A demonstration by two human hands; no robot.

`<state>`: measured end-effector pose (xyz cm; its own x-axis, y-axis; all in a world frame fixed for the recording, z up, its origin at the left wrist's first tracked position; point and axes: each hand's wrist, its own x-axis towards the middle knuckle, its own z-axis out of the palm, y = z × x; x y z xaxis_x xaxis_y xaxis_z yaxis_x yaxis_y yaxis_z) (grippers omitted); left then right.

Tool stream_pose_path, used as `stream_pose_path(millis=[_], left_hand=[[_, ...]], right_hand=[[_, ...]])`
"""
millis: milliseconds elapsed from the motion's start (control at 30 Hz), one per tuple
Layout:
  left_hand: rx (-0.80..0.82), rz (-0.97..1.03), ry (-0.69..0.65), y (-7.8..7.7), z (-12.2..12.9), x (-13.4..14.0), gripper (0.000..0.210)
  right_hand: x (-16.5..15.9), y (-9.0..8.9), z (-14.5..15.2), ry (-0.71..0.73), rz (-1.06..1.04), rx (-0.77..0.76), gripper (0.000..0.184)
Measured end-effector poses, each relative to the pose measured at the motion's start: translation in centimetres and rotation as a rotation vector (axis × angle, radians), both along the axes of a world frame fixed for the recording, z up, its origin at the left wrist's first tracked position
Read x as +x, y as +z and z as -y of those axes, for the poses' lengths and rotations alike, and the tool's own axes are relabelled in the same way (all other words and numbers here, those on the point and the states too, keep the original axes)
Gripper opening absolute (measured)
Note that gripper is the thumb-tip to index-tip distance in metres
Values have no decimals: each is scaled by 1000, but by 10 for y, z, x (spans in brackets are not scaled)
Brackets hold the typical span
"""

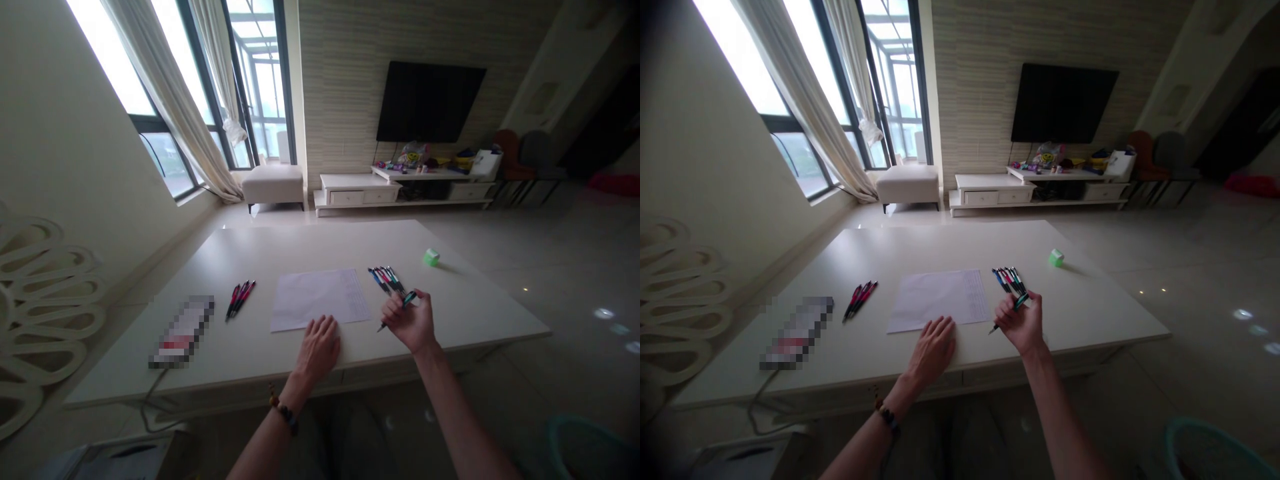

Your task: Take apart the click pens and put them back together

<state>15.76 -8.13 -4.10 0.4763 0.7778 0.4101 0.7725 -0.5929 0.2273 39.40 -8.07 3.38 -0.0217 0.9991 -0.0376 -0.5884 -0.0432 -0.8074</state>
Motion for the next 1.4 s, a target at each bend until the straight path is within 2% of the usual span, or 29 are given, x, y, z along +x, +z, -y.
stream_pose_path(millis=[200,367,467,633,733,800,967,1100,1233,1400], left_hand=[[-40,21,33,-4,0,4,37],[-55,19,29,-2,0,4,36],[-60,34,30,-2,0,3,36],[-64,36,39,-3,1,3,36],[-62,48,41,-3,0,4,36],[-63,66,40,-3,0,4,37],[-75,60,41,-3,0,4,38],[-77,61,47,-3,1,5,39],[-81,72,40,-3,1,5,40],[-84,63,45,-3,2,5,40]], right_hand=[[-11,-16,-24,-100,101,-52,37],[-23,-30,-40,-34,457,-108,45],[-32,-39,-45,-13,612,-65,43],[-42,-49,-54,17,655,-72,52],[-46,-55,-58,44,683,-36,44],[-49,-62,-60,8,714,31,35],[-58,-84,-58,-225,842,116,24],[-60,-89,-59,-244,955,94,15],[-60,-90,-63,-317,1043,99,19],[-60,-94,-64,-325,1074,130,19]])
